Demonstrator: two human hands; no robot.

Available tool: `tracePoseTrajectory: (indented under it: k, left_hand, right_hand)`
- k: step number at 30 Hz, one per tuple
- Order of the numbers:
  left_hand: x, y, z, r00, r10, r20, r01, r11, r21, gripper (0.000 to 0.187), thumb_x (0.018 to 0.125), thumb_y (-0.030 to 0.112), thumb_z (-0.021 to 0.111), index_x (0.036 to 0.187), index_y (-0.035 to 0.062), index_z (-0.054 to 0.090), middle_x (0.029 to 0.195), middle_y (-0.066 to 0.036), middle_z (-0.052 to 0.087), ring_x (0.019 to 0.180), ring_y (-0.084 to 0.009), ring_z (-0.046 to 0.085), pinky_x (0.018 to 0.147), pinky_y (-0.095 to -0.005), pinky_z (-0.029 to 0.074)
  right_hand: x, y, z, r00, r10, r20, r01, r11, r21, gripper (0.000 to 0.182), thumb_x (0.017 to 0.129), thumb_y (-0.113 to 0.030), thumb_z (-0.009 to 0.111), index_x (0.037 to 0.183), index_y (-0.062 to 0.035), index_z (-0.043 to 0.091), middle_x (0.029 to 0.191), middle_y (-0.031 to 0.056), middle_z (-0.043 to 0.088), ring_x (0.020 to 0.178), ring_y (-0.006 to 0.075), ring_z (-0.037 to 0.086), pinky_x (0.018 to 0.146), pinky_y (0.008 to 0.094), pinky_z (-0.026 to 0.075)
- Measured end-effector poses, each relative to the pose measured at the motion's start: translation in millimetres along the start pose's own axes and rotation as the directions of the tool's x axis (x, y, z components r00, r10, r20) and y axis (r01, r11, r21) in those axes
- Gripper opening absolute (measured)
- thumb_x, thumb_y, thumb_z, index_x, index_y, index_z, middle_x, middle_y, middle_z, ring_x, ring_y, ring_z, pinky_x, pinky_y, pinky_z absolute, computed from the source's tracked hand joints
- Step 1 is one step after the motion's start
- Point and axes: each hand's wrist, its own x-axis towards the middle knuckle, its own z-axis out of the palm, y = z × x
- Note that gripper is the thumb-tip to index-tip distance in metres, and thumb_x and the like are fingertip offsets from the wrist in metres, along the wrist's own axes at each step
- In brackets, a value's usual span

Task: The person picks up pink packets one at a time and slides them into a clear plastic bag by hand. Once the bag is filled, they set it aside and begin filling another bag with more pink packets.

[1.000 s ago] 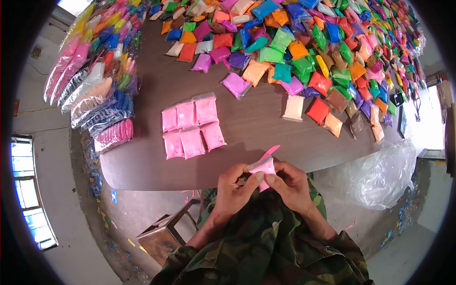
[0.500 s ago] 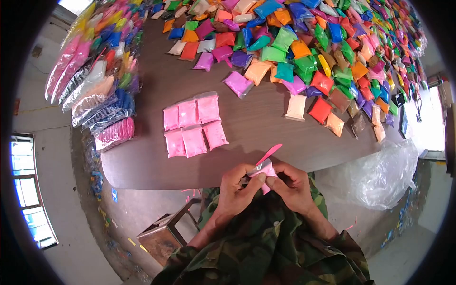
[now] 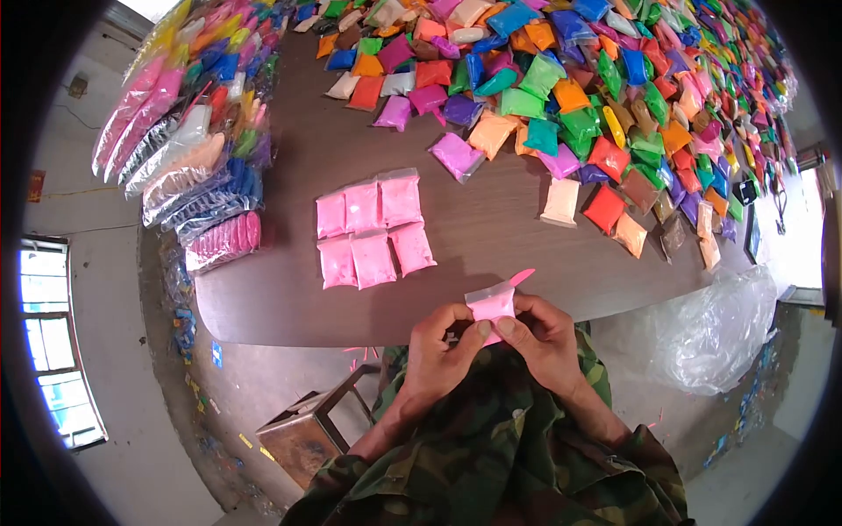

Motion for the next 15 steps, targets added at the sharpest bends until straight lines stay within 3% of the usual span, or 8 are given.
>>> tracePoseTrajectory:
  k: [6, 9, 15]
  left_hand:
    - [-0.1, 7.1, 4.7, 0.998, -0.066, -0.018, 0.060, 0.969, -0.238, 0.018, 0.100, 0.013, 0.077, 0.105, -0.0026, 0.068, 0.080, 0.003, 0.065, 0.072, -0.0029, 0.056, 0.062, -0.0227, 0.044]
    - [-0.3, -4.6, 1.6, 0.990, -0.120, 0.068, 0.130, 0.979, -0.158, 0.016, 0.099, 0.010, 0.077, 0.105, -0.0033, 0.070, 0.081, 0.002, 0.066, 0.073, -0.0028, 0.054, 0.062, -0.0247, 0.044]
    - [0.1, -7.4, -1.6, 0.998, -0.016, 0.055, 0.021, 0.995, -0.100, 0.015, 0.101, 0.011, 0.075, 0.107, -0.0016, 0.070, 0.080, 0.004, 0.064, 0.072, -0.0017, 0.054, 0.061, -0.0225, 0.043]
  right_hand:
    - [5.0, 3.1, -5.3, 1.000, 0.011, -0.006, -0.011, 0.999, -0.037, 0.018, 0.104, -0.006, 0.072, 0.119, 0.0036, 0.071, 0.104, -0.0006, 0.068, 0.088, 0.0047, 0.061, 0.077, 0.0229, 0.051]
    - [5.8, 2.6, -3.4, 1.000, -0.001, -0.017, 0.001, 1.000, -0.028, 0.019, 0.103, -0.006, 0.073, 0.120, 0.0033, 0.071, 0.101, -0.0015, 0.067, 0.088, 0.0045, 0.060, 0.077, 0.0227, 0.050]
    - [7.1, -8.8, 5.9, 1.000, 0.024, -0.001, -0.024, 1.000, -0.001, 0.014, 0.103, -0.008, 0.075, 0.111, 0.0015, 0.069, 0.091, -0.0040, 0.063, 0.084, 0.0039, 0.057, 0.073, 0.0225, 0.047]
